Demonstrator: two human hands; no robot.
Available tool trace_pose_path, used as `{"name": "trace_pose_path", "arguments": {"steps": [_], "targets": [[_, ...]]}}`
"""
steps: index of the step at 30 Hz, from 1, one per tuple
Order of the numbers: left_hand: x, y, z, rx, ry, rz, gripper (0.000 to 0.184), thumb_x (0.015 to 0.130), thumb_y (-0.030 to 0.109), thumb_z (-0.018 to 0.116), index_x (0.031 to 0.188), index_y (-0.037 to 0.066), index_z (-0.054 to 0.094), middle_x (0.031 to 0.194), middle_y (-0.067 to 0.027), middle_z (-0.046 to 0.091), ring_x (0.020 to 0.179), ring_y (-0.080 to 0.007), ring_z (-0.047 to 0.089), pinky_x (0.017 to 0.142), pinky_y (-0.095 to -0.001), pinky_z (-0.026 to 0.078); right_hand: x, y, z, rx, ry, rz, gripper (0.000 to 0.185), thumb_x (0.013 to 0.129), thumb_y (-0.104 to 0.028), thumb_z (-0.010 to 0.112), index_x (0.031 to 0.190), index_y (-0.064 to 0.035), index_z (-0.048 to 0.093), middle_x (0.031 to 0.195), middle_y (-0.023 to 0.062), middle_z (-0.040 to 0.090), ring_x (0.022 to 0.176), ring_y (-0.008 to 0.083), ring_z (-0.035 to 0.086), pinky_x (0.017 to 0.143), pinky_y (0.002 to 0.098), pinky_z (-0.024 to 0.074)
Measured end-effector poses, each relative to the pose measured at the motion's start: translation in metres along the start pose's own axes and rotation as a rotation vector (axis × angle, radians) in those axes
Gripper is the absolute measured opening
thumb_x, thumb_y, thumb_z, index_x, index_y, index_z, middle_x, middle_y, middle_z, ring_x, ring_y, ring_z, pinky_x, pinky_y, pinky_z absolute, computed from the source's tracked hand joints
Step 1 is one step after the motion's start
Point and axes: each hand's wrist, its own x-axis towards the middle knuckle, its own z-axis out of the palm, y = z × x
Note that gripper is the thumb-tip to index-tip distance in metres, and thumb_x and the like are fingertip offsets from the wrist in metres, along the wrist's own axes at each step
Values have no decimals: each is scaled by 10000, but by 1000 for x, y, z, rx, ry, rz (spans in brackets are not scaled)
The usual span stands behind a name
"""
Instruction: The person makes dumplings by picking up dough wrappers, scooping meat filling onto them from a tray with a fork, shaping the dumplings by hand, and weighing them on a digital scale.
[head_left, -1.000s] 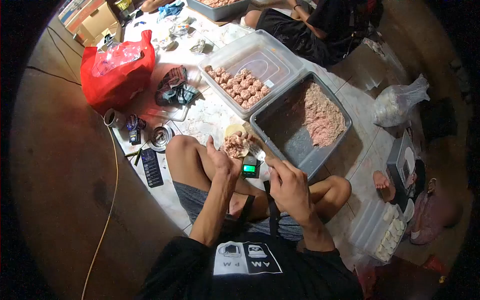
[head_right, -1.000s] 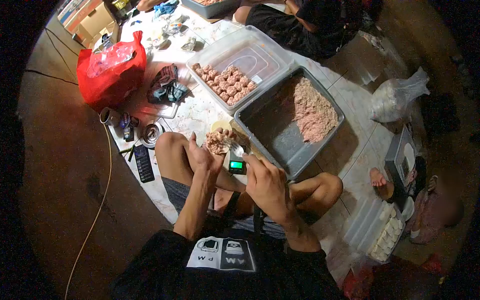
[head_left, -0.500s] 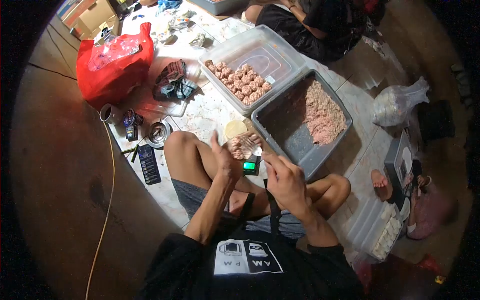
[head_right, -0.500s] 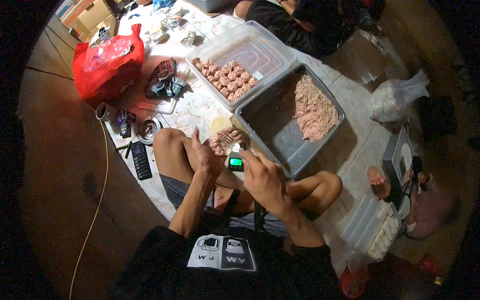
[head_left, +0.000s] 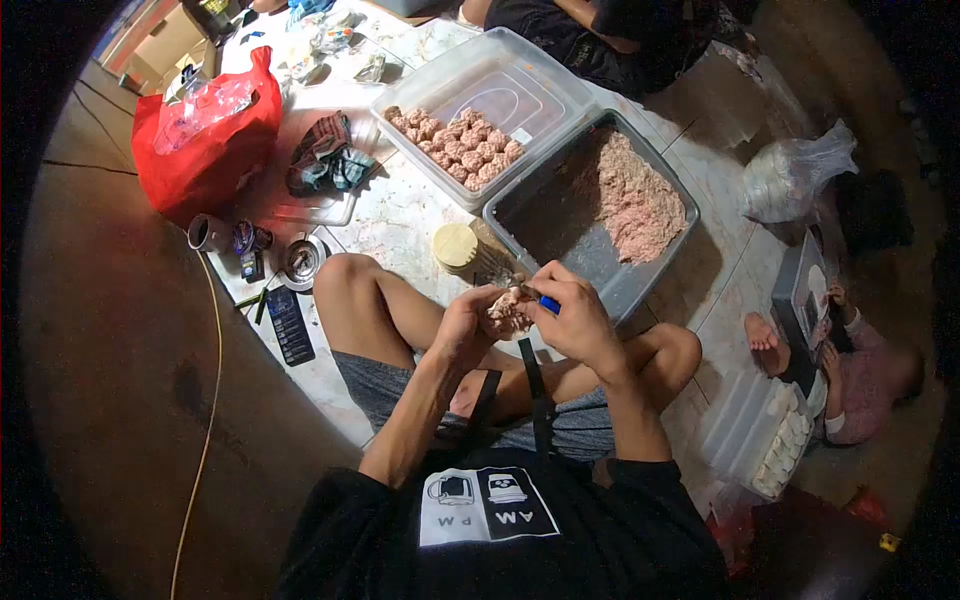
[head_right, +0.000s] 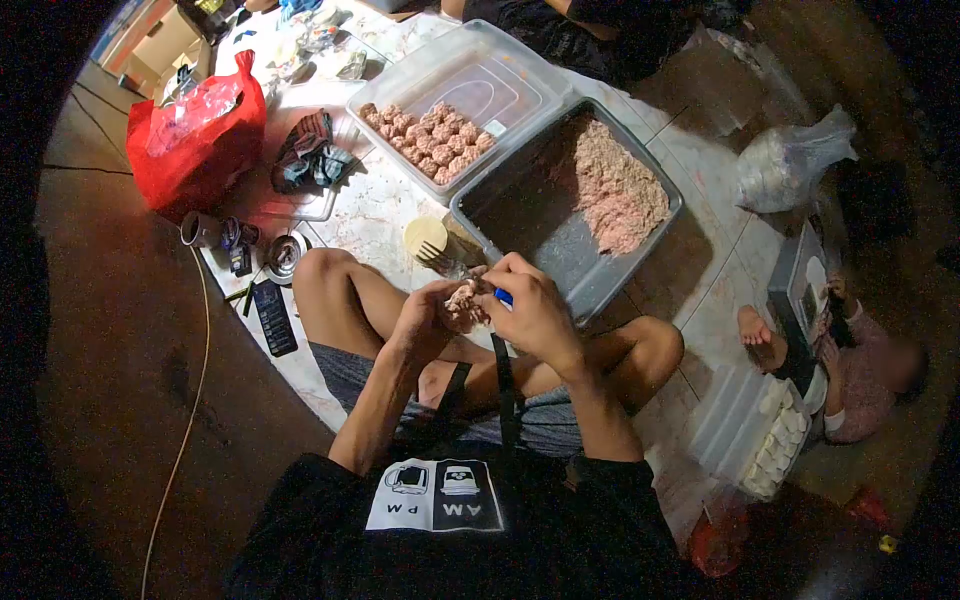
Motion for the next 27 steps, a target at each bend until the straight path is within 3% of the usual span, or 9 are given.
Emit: {"name": "trace_pose_path", "arguments": {"steps": [6,11,12,16,17,18,20,23,27], "targets": [[20,-9,-12,-119,290,308,339,1050,154,489,1271,-30,670,1156,-137,733,962,-239,704,871,-362,576,-17,-21,-11,29,108,-105,198,964,-129,724,1072,33,691,1063,202,682,948,410,704,791,441,551],[52,31,-34,1756,660,1010,688,1101,435,486,1607,-10,347,1529,-335,498,1476,-418,454,1252,-606,225,-26,-60,-38,-30,168,113,195,1041,-181,647,1036,12,624,914,236,702,845,469,705,691,480,542],[54,19,-33,1868,609,690,793,1073,510,516,1665,56,250,1629,-348,344,1561,-465,278,1250,-685,56,-24,-65,-42,-18,171,119,201,1045,-187,642,1033,13,620,913,241,703,846,476,702,686,482,540],[35,12,-23,1850,693,1069,913,962,578,670,1647,92,309,1674,-281,309,1561,-533,198,1216,-738,69,-14,-61,-45,198,185,91,200,1053,-196,622,1060,4,616,864,195,701,792,296,728,693,419,539],[22,20,-2,1670,649,1262,694,912,443,786,1434,51,551,1477,-252,553,1389,-457,502,1172,-620,343,-17,-60,-42,286,189,98,197,1053,-196,620,1063,1,618,847,180,697,781,247,725,696,404,537],[15,25,0,1421,265,1061,551,880,346,815,1285,35,607,1295,-197,629,1207,-359,593,1041,-509,445,-8,-62,-40,322,138,105,203,1051,-199,614,1059,3,624,826,148,681,792,153,676,711,375,529],[13,21,6,856,-301,871,224,824,85,813,982,3,676,880,-46,686,797,-112,636,696,-283,517,11,-40,-29,182,31,170,254,1066,-240,619,1064,14,641,867,175,697,781,272,705,718,386,534],[-2,22,25,834,-134,824,299,829,131,872,1000,0,665,880,-46,694,817,-105,645,723,-304,528,9,-42,-17,-41,498,77,299,1075,-276,621,1062,16,683,904,209,705,832,387,704,715,382,534],[-18,39,33,1066,105,942,317,806,150,885,995,13,672,891,-131,716,788,-232,710,714,-338,541,-32,17,23,149,566,73,255,1086,-182,593,1087,41,718,1008,151,759,872,241,727,701,363,564]]}}
